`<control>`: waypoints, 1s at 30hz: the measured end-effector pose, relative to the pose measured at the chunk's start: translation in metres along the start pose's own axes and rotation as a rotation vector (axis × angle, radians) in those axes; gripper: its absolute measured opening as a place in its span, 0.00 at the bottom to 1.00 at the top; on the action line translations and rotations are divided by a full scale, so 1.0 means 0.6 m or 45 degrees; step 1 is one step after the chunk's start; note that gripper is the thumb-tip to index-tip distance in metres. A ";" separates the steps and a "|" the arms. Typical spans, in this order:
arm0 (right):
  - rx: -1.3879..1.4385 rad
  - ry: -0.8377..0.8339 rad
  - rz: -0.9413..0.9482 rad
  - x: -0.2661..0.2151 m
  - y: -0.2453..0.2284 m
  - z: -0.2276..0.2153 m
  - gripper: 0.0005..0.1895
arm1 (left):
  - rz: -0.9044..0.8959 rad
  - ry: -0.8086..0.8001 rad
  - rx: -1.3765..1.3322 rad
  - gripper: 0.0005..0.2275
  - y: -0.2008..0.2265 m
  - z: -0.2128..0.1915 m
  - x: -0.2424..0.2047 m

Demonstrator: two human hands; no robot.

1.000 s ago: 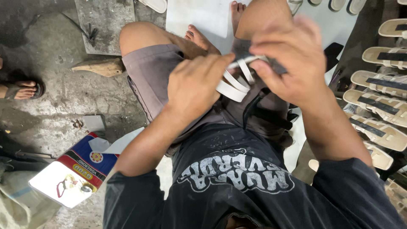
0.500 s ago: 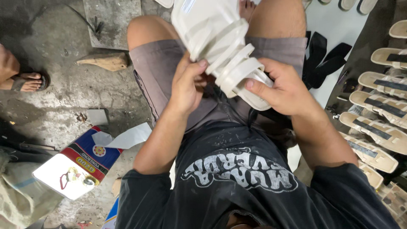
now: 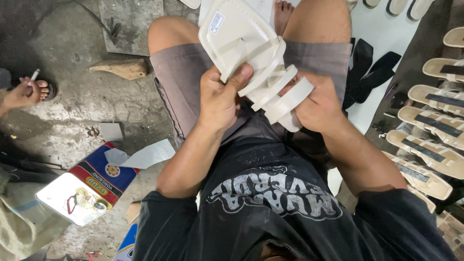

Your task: The person assembles sandals by attaching black rubber soles to white plastic straps. They use a handheld knife to trim excess material from the sole edges and press the components together. The person handles multiple sandals one at a time, repeating the trimming and pressing steps.

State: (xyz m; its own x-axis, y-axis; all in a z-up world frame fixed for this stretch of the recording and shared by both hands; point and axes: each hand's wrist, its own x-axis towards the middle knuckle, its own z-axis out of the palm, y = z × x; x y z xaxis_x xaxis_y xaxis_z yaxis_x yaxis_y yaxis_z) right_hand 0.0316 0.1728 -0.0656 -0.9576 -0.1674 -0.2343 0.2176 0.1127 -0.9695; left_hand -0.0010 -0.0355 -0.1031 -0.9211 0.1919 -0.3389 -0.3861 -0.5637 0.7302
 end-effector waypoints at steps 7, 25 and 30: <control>-0.273 0.037 0.053 -0.017 -0.025 -0.024 0.11 | -0.255 -0.496 -0.182 0.18 0.044 -0.029 -0.003; -0.179 -0.084 -0.011 -0.048 0.013 -0.027 0.07 | -0.068 -0.027 0.100 0.10 -0.003 -0.021 -0.004; -0.404 -0.168 0.133 -0.029 -0.012 -0.046 0.19 | -0.049 -0.024 0.133 0.10 0.012 -0.034 0.010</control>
State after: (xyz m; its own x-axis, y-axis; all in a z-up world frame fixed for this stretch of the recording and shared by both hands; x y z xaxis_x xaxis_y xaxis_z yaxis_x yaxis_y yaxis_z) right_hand 0.0414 0.2017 -0.0527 -0.8962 -0.2619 -0.3581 0.2236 0.4306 -0.8744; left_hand -0.0083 -0.0546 -0.1118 -0.9060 0.2271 -0.3572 -0.4232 -0.4693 0.7750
